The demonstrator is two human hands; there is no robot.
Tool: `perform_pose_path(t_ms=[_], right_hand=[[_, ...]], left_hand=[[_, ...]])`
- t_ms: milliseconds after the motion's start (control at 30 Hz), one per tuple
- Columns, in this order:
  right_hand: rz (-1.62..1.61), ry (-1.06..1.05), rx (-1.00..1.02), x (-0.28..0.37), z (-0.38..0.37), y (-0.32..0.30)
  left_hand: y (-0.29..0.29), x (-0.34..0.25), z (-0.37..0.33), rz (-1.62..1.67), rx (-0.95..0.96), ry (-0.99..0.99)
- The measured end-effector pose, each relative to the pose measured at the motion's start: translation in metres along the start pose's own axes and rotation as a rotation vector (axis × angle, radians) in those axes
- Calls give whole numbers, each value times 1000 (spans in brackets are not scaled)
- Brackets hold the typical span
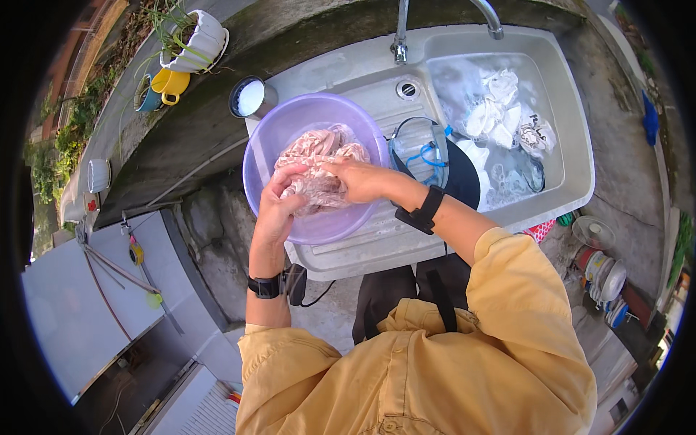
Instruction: The person rubs a cloth item in a bowl of soapy water and then scrubs a cap with a small brush by a sink.
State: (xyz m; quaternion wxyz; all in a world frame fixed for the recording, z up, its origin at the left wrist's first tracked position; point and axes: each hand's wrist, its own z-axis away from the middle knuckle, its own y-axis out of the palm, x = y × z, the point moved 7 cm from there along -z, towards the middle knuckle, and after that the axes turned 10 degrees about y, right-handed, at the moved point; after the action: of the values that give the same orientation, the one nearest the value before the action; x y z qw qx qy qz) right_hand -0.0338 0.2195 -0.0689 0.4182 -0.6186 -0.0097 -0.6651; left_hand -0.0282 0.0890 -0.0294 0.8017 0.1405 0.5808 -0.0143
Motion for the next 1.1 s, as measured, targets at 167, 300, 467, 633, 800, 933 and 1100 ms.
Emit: perform_pose_path(t_ms=[167, 300, 467, 633, 800, 933, 1100], right_hand=[[287, 325, 90, -15, -11, 10], [21, 440, -32, -20, -16, -14], [-302, 383, -251, -3, -15, -18], [-76, 172, -329, 37, -8, 33], [-56, 349, -347, 22, -3, 28], [-149, 335, -385, -5, -8, 17], [-18, 396, -248, 32, 2, 31]], left_hand=[[-4, 5, 6, -238, 125, 75], [-49, 45, 13, -453, -12, -45], [-8, 63, 6, 381, -310, -284], [-2, 105, -11, 643, -239, -288], [-5, 105, -20, 419, -362, -241], [0, 109, -17, 298, -393, -266], [5, 102, -19, 553, -358, -373]])
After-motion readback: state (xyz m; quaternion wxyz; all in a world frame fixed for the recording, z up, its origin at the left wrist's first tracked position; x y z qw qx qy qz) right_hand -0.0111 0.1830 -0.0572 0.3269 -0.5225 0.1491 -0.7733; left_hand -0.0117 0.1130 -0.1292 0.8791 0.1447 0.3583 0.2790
